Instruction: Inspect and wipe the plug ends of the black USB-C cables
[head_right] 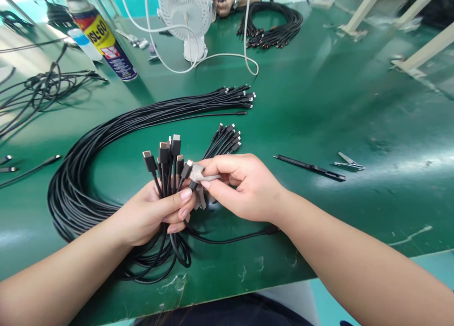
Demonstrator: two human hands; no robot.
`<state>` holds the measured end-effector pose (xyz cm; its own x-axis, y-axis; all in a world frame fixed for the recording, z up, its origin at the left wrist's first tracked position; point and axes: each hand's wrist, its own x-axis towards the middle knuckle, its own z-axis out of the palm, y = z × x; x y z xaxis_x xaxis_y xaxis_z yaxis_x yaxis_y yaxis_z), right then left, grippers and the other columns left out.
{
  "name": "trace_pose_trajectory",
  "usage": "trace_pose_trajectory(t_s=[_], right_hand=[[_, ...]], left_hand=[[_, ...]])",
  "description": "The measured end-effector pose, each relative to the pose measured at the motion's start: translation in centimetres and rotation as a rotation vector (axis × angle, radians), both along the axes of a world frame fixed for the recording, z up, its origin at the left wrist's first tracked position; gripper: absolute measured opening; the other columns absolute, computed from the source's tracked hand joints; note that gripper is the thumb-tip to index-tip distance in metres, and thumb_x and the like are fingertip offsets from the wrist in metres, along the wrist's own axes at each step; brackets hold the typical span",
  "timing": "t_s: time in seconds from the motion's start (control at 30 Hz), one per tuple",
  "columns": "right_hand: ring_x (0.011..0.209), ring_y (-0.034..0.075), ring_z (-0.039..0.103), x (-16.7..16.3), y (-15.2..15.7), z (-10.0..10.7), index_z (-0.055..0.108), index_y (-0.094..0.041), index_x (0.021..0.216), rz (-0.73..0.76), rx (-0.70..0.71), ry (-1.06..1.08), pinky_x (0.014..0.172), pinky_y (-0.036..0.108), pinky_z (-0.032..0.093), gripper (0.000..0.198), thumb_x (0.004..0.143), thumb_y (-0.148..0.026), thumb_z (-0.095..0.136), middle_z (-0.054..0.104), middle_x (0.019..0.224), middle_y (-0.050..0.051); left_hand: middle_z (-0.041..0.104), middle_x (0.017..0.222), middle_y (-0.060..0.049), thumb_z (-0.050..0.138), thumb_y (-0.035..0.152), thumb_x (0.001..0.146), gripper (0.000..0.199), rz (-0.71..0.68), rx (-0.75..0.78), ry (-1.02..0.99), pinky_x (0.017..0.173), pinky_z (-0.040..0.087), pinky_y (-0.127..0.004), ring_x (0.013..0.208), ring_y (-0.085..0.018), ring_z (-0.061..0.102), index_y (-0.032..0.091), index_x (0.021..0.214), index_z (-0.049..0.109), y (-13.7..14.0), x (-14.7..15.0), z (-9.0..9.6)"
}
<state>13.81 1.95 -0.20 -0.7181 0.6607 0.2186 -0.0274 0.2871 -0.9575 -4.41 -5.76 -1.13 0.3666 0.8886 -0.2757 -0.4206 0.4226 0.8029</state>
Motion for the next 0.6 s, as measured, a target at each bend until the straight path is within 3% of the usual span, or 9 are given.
trace_pose_trajectory(t_s=[0.2,0.37,0.6], right_hand=[[0.066,0.011,0.058,0.12,0.01,-0.06,0.048,-0.018,0.073,0.001,0.006,-0.039,0.056,0.023,0.049,0.016,0.085,-0.009,0.053,0.066,0.085,0.005],[0.068,0.011,0.062,-0.26,-0.09,-0.31,0.059,-0.015,0.081,-0.034,0.023,-0.048,0.061,0.021,0.054,0.009,0.089,-0.013,0.055,0.068,0.082,0.005],[0.063,0.011,0.063,-0.2,0.01,-0.41,0.061,-0.014,0.081,-0.091,0.25,-0.083,0.056,0.02,0.053,0.01,0.087,-0.01,0.056,0.072,0.081,0.006]], left_hand=[[0.049,0.056,0.005,0.064,0.024,0.09,0.027,0.012,-0.02,-0.021,0.042,0.039,-0.014,0.041,0.0,0.031,0.011,0.066,0.059,0.02,0.06,0.14],[0.05,0.056,0.005,0.064,0.023,0.09,0.027,0.025,-0.007,-0.007,0.042,0.039,-0.014,0.042,0.0,0.033,0.01,0.066,0.061,0.05,0.12,0.22],[0.052,0.057,0.004,0.064,0.022,0.089,0.026,0.022,-0.002,0.009,0.041,0.039,-0.015,0.042,-0.001,0.033,0.01,0.066,0.061,0.25,0.19,0.23]])
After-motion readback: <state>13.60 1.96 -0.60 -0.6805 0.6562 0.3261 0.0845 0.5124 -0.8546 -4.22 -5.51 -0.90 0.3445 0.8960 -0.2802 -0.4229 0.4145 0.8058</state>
